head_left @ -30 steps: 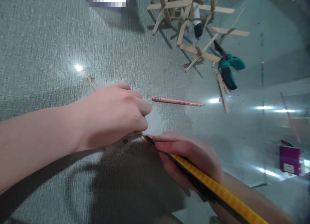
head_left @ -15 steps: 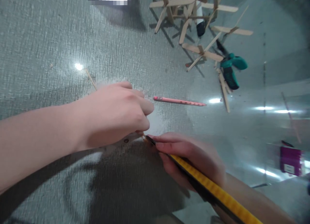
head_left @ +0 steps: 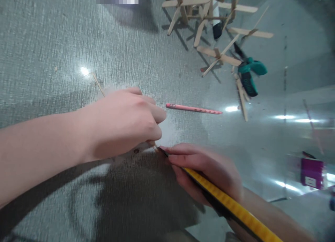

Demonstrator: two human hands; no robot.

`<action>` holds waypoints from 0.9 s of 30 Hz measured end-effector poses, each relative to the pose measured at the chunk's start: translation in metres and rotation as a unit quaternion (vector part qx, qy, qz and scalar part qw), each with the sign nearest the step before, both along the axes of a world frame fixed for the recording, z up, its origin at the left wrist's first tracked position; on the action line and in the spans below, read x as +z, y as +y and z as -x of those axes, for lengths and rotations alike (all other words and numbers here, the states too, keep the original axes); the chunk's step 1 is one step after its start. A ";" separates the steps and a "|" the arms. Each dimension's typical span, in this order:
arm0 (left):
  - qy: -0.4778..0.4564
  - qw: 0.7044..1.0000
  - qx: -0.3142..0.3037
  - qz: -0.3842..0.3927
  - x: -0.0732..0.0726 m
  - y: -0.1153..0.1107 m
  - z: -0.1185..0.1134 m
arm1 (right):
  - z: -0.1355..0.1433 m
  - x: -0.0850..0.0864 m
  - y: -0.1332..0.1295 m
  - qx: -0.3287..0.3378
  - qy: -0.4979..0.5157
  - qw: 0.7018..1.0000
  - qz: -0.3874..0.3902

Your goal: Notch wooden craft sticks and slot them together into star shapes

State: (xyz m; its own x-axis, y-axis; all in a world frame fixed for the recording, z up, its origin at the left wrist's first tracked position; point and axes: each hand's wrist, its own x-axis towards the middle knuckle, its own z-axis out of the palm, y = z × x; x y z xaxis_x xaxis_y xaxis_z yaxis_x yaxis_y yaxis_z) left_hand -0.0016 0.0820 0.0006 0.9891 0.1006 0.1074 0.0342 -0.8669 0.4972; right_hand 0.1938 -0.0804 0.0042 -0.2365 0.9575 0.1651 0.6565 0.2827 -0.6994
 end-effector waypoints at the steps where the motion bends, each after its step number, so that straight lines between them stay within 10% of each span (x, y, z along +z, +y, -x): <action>1: -0.001 1.000 -0.003 0.003 0.000 0.000 0.000 | -0.001 0.000 0.001 0.001 0.008 1.000 -0.003; 15: -0.004 1.000 0.004 0.009 0.005 -0.015 0.004 | -0.011 0.006 -0.010 -0.110 0.055 0.992 -0.029; 27: 0.010 0.997 -0.026 -0.065 0.000 -0.013 0.008 | -0.009 0.022 -0.007 0.004 0.048 0.999 0.007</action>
State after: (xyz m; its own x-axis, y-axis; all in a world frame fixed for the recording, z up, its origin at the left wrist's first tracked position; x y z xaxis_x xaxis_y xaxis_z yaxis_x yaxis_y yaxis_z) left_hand -0.0097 0.0689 0.0006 0.9947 0.0354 0.0963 -0.0039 -0.9250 0.3800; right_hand 0.2025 -0.0872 0.0263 -0.2276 0.9580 0.1745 0.5834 0.2776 -0.7632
